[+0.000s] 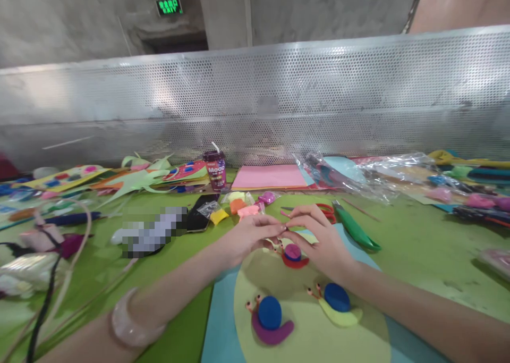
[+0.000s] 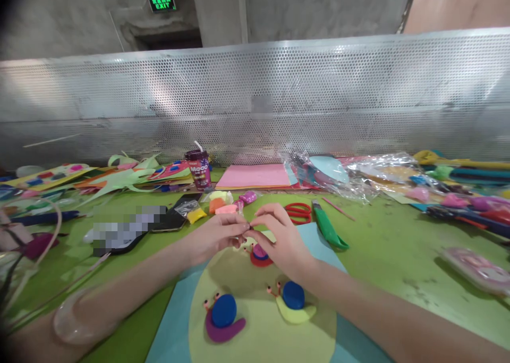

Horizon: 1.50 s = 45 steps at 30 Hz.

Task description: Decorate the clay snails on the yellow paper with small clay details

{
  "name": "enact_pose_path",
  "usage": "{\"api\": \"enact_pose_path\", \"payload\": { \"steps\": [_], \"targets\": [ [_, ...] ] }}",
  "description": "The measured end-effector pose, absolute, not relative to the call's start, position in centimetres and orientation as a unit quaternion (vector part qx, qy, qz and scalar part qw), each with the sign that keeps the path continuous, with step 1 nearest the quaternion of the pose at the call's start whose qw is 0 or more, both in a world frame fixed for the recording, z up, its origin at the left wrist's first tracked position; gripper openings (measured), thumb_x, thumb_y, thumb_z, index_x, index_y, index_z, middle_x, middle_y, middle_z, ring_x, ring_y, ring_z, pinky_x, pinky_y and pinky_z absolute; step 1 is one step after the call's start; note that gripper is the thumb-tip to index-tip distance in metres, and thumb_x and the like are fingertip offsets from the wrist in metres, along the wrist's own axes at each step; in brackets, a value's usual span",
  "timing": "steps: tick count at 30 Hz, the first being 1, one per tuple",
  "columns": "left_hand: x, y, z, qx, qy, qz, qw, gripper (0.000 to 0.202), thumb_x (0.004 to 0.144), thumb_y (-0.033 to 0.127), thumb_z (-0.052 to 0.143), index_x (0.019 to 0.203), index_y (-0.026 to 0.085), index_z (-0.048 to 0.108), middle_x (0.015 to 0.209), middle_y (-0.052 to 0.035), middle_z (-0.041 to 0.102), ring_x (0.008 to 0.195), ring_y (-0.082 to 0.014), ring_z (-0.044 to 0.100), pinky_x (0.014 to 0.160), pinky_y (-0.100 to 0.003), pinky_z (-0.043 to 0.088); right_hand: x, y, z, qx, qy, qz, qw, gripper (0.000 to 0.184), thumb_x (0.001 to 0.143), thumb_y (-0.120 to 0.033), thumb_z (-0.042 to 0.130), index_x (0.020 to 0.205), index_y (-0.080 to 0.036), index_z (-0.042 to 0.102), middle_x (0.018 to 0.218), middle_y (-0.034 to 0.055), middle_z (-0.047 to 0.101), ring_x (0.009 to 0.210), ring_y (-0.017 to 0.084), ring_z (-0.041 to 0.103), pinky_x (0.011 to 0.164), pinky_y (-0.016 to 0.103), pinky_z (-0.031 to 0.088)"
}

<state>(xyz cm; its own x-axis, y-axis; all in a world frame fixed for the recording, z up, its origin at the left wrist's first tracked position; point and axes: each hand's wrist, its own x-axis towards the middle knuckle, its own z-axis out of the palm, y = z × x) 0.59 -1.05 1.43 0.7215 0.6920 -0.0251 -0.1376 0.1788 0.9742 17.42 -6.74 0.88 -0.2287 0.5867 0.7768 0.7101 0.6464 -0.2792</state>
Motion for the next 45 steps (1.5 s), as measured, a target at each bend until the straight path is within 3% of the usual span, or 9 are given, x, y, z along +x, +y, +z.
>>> {"api": "enact_pose_path", "payload": {
  "steps": [6, 9, 12, 18, 22, 26, 32, 37, 45],
  "targets": [
    [0.9, -0.7, 1.5, 0.498, 0.264, 0.373, 0.737, 0.016, 0.068, 0.021, 0.069, 0.074, 0.014, 0.057, 0.077, -0.0019, 0.064, 0.066, -0.0114, 0.062, 0.064, -0.023, 0.049, 19.7, -5.0, 2.0, -0.538, -0.731, -0.052, 0.416, 0.016, 0.089, -0.018, 0.039, 0.087, -0.015, 0.054, 0.087, 0.0081, 0.057, 0.079, 0.018, 0.056, 0.069, 0.032, 0.047],
    [0.9, -0.1, 1.4, 0.499, 0.293, 0.406, 0.707, 0.012, 0.072, 0.020, 0.065, 0.076, 0.014, 0.055, 0.082, -0.0038, 0.065, 0.076, -0.0118, 0.063, 0.075, -0.024, 0.049, 21.1, -3.8, 1.7, -0.584, -0.736, -0.037, 0.341, 0.008, 0.084, -0.015, 0.050, 0.084, -0.014, 0.057, 0.080, 0.0063, 0.060, 0.075, 0.018, 0.057, 0.069, 0.034, 0.048],
    [0.6, 0.3, 1.0, 0.524, 0.319, 0.396, 0.684, 0.011, 0.073, 0.020, 0.063, 0.078, 0.014, 0.055, 0.085, -0.0040, 0.065, 0.077, -0.0113, 0.062, 0.078, -0.025, 0.048, 21.7, -3.1, 0.9, -0.599, -0.758, -0.033, 0.256, 0.012, 0.085, -0.021, 0.054, 0.093, -0.014, 0.058, 0.090, 0.0053, 0.060, 0.088, 0.019, 0.056, 0.079, 0.039, 0.045],
    [0.4, 0.6, 0.5, 0.551, 0.364, 0.330, 0.675, 0.011, 0.072, 0.019, 0.063, 0.072, 0.013, 0.054, 0.077, -0.0053, 0.064, 0.066, -0.0106, 0.061, 0.067, -0.023, 0.049, 21.4, -2.0, 0.8, -0.626, -0.769, 0.011, 0.126, 0.021, 0.088, -0.029, 0.050, 0.104, -0.016, 0.055, 0.107, 0.0069, 0.055, 0.091, 0.018, 0.056, 0.079, 0.038, 0.047],
    [0.6, 0.1, 0.7, 0.571, 0.366, 0.274, 0.681, 0.010, 0.072, 0.019, 0.061, 0.071, 0.012, 0.055, 0.080, -0.0086, 0.066, 0.063, -0.0112, 0.061, 0.061, -0.023, 0.048, 21.5, -3.1, 2.3, -0.623, -0.774, 0.082, 0.078, 0.020, 0.088, -0.029, 0.050, 0.099, -0.014, 0.055, 0.096, 0.0049, 0.058, 0.081, 0.015, 0.058, 0.071, 0.035, 0.049],
    [0.7, -0.8, 0.9, 0.654, 0.323, 0.175, 0.662, 0.012, 0.072, 0.023, 0.060, 0.073, 0.011, 0.056, 0.081, -0.0099, 0.066, 0.063, -0.0128, 0.061, 0.060, -0.025, 0.048, 22.2, -5.4, 4.4, -0.580, -0.795, 0.173, 0.049, 0.003, 0.078, -0.017, 0.057, 0.079, -0.016, 0.060, 0.076, 0.0007, 0.061, 0.066, 0.013, 0.056, 0.060, 0.026, 0.045],
    [0.3, -1.0, 0.6, 0.683, 0.293, 0.138, 0.654, 0.013, 0.071, 0.022, 0.060, 0.074, 0.013, 0.051, 0.075, -0.0058, 0.065, 0.064, -0.0124, 0.061, 0.064, -0.025, 0.048, 21.8, -6.4, 6.1, -0.565, -0.782, 0.218, 0.146, 0.008, 0.084, -0.024, 0.044, 0.087, -0.020, 0.050, 0.076, 0.0013, 0.058, 0.063, 0.013, 0.053, 0.055, 0.025, 0.041],
    [0.1, -0.5, 0.5, 0.677, 0.255, 0.132, 0.678, 0.028, 0.071, 0.023, 0.063, 0.097, 0.016, 0.055, 0.077, -0.0036, 0.063, 0.067, -0.0126, 0.060, 0.069, -0.027, 0.047, 20.1, -6.3, 5.8, -0.430, -0.723, 0.470, 0.266, 0.011, 0.085, -0.028, 0.050, 0.081, -0.019, 0.046, 0.077, 0.0021, 0.062, 0.062, 0.011, 0.055, 0.057, 0.025, 0.044],
    [0.0, -0.1, -0.1, 0.723, 0.281, 0.160, 0.611, 0.017, 0.076, 0.031, 0.060, 0.084, 0.017, 0.064, 0.077, -0.0039, 0.066, 0.067, -0.0137, 0.062, 0.068, -0.024, 0.048, 19.9, -5.1, 2.1, -0.423, -0.651, 0.580, 0.247, 0.021, 0.072, -0.029, 0.068, 0.074, -0.014, 0.053, 0.062, -0.0039, 0.050, 0.049, 0.005, 0.036, 0.043, 0.019, 0.024]
  ]
}}
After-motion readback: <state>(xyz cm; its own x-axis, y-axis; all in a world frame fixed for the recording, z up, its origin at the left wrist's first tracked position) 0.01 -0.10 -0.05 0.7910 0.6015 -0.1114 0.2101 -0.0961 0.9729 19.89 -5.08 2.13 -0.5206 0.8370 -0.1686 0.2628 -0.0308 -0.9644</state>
